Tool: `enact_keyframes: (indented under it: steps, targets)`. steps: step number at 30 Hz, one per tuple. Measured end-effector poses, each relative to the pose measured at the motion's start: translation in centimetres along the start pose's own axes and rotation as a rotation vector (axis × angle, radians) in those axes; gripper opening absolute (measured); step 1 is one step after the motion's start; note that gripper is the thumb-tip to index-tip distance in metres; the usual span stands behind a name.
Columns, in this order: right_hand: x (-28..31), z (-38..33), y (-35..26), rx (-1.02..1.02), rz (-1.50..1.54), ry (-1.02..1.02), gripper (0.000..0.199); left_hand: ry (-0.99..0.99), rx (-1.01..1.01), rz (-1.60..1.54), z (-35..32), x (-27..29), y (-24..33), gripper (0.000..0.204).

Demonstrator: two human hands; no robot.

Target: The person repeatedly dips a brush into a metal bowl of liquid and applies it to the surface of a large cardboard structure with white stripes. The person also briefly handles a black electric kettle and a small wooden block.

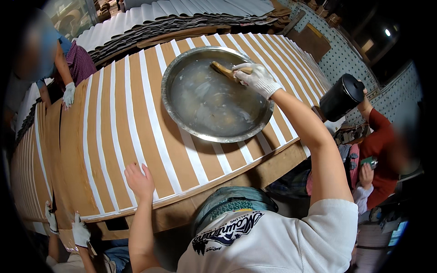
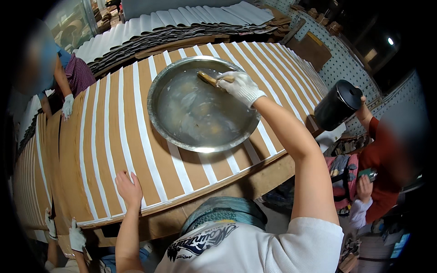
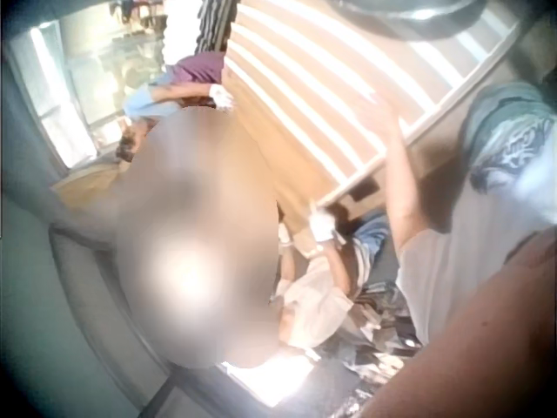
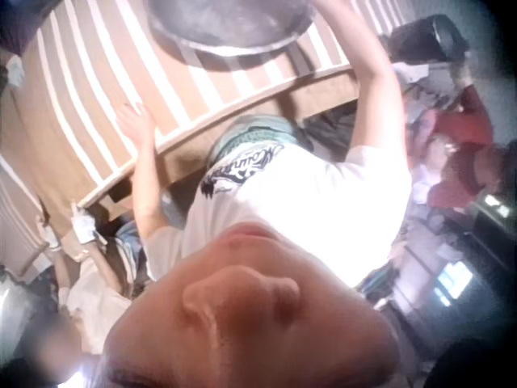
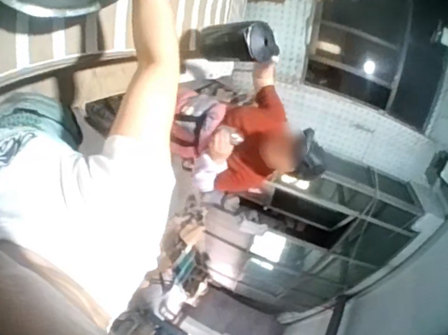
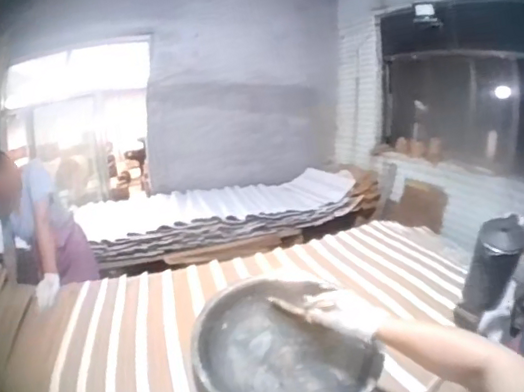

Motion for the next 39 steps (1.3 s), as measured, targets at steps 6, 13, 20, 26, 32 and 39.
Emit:
enact_keyframes:
  steps: [6, 13, 20, 26, 32, 39]
  targets:
    - [-0.2, -2.9, 2.4, -0.364, 0.352, -0.012, 0.034, -0.006, 0.017, 0.011, 0.0, -0.2, 0.2, 0.025]
    - [0.4, -7.8, -2.4, -0.102, 0.503, 0.021, 0.028, -0.047, 0.036, -0.008, 0.1, 0.0, 0.1, 0.025]
    - [-1.1, -13.9, -11.3, 0.554, -0.238, 0.083, 0.042, -0.011, 0.013, 0.035, 0.0, 0.1, -0.1, 0.024]
    - [-2.0, -17.1, -13.2, 0.501, -0.303, 0.164, 0.034, -0.038, 0.014, 0.017, 0.2, 0.1, 0.4, 0.027]
    - [-2.1, -18.0, -12.9, 0.415, -0.222, 0.276, 0.034, -0.021, -0.017, 0.021, 0.0, 0.3, 0.7, 0.027]
    - [-1.7, -18.3, -12.2, 0.462, -0.201, 0.325, 0.033, -0.007, -0.012, 0.015, 0.0, 0.0, 0.6, 0.027]
Point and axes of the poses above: each hand's wrist, its own z-axis towards the middle knuckle, its own x-axis out of the back of the hand, y = z × x, the point moved 5 cm from there along z, towards the middle knuckle, and after that the axes turned 4 degrees about z, right-handed, at the moved point
